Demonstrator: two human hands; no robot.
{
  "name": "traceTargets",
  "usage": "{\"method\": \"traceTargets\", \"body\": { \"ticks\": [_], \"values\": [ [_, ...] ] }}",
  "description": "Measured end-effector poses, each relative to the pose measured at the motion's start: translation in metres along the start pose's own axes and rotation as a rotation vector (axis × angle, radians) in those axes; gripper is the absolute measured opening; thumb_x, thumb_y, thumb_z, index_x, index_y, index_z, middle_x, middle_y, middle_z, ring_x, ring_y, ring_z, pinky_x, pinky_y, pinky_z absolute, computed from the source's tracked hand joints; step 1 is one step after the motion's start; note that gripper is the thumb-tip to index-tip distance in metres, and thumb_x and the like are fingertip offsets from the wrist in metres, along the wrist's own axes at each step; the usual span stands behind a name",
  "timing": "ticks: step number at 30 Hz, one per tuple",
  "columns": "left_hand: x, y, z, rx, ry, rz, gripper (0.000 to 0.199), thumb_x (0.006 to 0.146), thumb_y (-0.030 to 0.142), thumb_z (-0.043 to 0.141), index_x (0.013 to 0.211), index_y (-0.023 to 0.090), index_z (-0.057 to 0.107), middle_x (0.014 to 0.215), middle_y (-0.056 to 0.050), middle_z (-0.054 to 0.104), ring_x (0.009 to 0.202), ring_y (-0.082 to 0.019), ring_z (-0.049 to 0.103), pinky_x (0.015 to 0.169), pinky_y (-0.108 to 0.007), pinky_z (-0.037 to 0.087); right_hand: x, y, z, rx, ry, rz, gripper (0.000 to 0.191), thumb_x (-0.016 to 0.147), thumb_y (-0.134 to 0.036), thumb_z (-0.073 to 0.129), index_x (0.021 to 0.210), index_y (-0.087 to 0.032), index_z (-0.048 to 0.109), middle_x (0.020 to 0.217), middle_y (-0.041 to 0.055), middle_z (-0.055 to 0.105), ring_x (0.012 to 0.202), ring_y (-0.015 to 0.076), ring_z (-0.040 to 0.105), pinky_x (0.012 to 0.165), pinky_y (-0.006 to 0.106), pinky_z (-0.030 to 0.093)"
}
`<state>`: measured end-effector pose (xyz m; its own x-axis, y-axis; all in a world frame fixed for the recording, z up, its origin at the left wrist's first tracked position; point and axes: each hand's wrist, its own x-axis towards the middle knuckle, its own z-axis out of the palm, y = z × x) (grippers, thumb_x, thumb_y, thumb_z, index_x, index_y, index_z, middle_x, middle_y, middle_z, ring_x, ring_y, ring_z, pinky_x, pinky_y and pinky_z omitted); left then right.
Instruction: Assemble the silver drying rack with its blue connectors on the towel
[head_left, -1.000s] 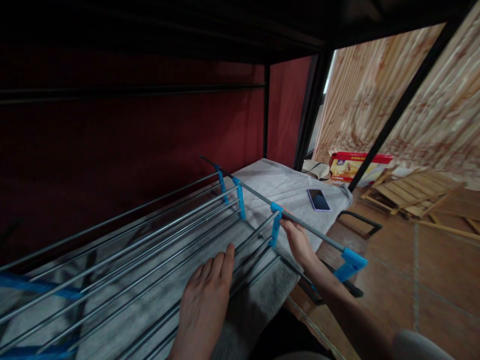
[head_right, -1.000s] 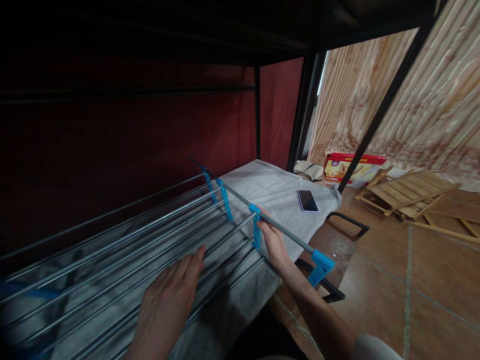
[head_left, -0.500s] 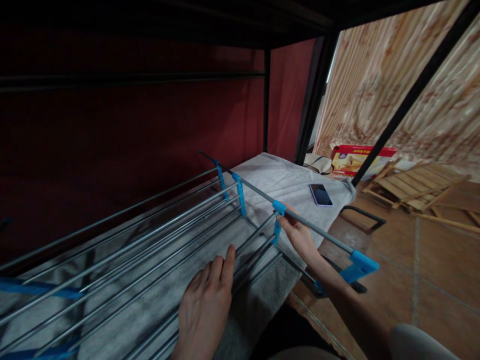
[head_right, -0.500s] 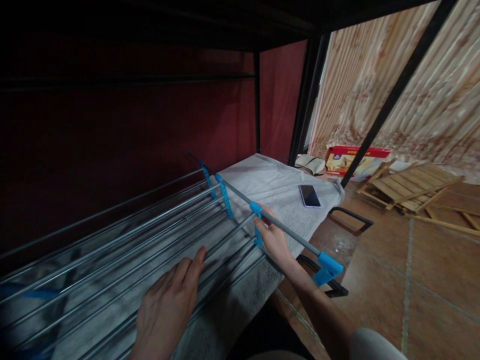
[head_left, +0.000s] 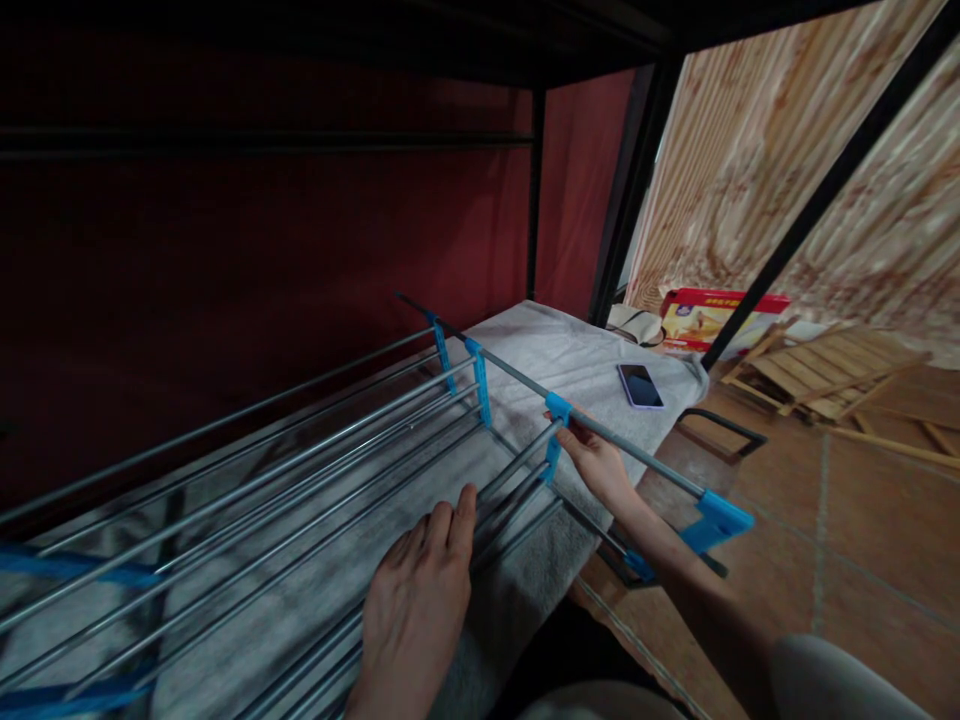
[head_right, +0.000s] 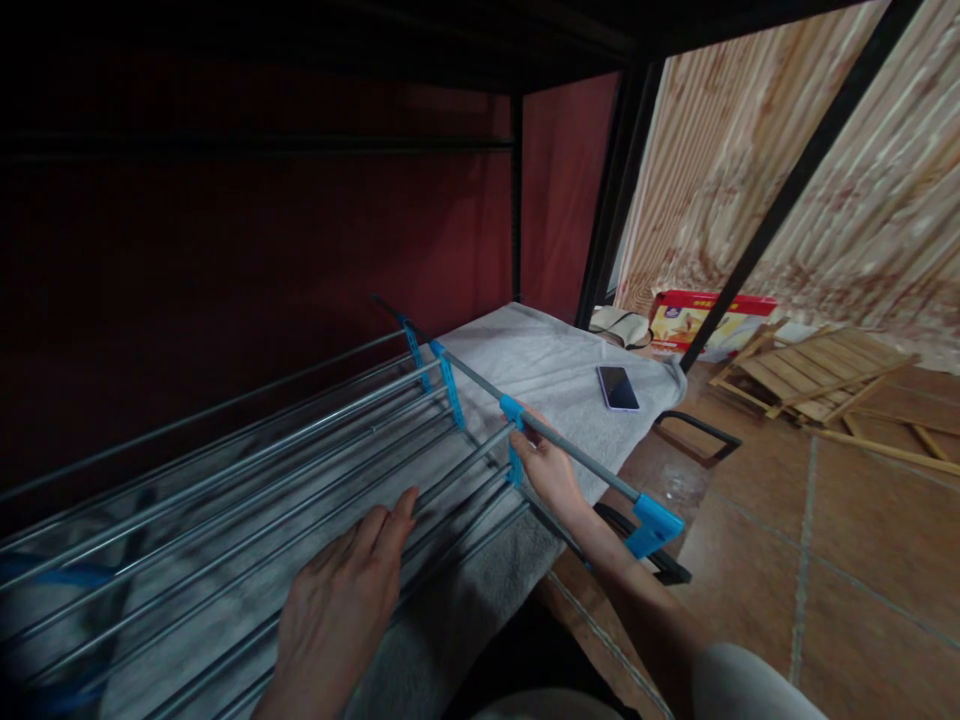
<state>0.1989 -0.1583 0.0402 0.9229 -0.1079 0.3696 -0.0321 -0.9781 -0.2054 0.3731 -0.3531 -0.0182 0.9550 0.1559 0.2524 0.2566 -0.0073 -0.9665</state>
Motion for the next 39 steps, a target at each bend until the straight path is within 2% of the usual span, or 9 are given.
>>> {"method": "traceTargets", "body": {
  "ticks": [12,20,25,29,32,35,39],
  "values": [
    [0.004,-0.002,-0.007,-0.059,-0.064,-0.023,0.047,0.089,0.004,0.049,0.133,0.019,0.054,0.099,-0.004,0.070,0.070,-0.014,0.066,0.063,-0.029,0.047,0.002,-0.011,0.003,-0.023,0.037,-0.019,0.029,0.082,-0.043,0.062,0.105,-0.027,0.070,0.109,-0.0001,0.070,0.103,0.0225,0.062,0.095,0.035,0.047],
    [0.004,-0.001,-0.009,-0.079,-0.077,-0.022,0.044,0.090,0.004,0.047,0.131,0.018,0.054,0.097,-0.004,0.070,0.070,-0.015,0.067,0.063,-0.028,0.047,0.001,-0.006,0.003,-0.067,0.057,0.006,0.032,0.081,-0.047,0.061,0.103,-0.026,0.069,0.105,0.0010,0.071,0.106,0.0265,0.061,0.098,0.040,0.047],
    [0.006,0.000,-0.007,-0.068,-0.095,-0.022,0.041,0.092,0.005,0.047,0.130,0.017,0.055,0.100,-0.005,0.070,0.072,-0.015,0.067,0.063,-0.029,0.047,0.001,-0.004,0.002,-0.057,0.050,0.007,0.030,0.081,-0.047,0.061,0.101,-0.027,0.070,0.106,0.0014,0.071,0.104,0.0259,0.063,0.098,0.041,0.047],
    [0.007,0.001,-0.006,-0.035,-0.027,0.008,0.039,0.094,0.010,0.049,0.132,0.015,0.054,0.101,-0.006,0.069,0.078,-0.017,0.065,0.071,-0.031,0.047,0.003,0.000,0.001,-0.054,0.037,-0.029,0.030,0.081,-0.046,0.061,0.101,-0.026,0.070,0.105,0.0016,0.071,0.103,0.0254,0.063,0.098,0.041,0.046],
    [0.003,-0.002,-0.011,0.000,0.074,0.037,0.041,0.095,0.018,0.052,0.136,0.015,0.051,0.105,-0.008,0.068,0.086,-0.019,0.064,0.078,-0.035,0.046,0.004,0.001,0.001,-0.055,0.041,-0.021,0.031,0.081,-0.046,0.061,0.102,-0.025,0.070,0.105,0.0017,0.070,0.102,0.0250,0.063,0.098,0.041,0.046],
    [-0.012,-0.011,-0.018,0.034,0.148,0.030,0.040,0.097,0.023,0.051,0.136,0.016,0.052,0.106,-0.009,0.068,0.090,-0.021,0.062,0.083,-0.037,0.044,0.004,0.003,0.001,-0.052,0.039,-0.005,0.032,0.082,-0.047,0.062,0.103,-0.025,0.070,0.102,0.0017,0.071,0.101,0.0254,0.063,0.097,0.041,0.047],
    [-0.042,-0.028,-0.022,0.086,0.155,-0.020,0.030,0.099,0.028,0.046,0.124,0.016,0.059,0.097,-0.009,0.069,0.083,-0.022,0.062,0.078,-0.039,0.043,0.005,0.008,0.001,-0.040,0.037,-0.014,0.032,0.082,-0.047,0.062,0.105,-0.026,0.069,0.104,0.0017,0.071,0.102,0.0256,0.063,0.097,0.042,0.048]
  ]
}}
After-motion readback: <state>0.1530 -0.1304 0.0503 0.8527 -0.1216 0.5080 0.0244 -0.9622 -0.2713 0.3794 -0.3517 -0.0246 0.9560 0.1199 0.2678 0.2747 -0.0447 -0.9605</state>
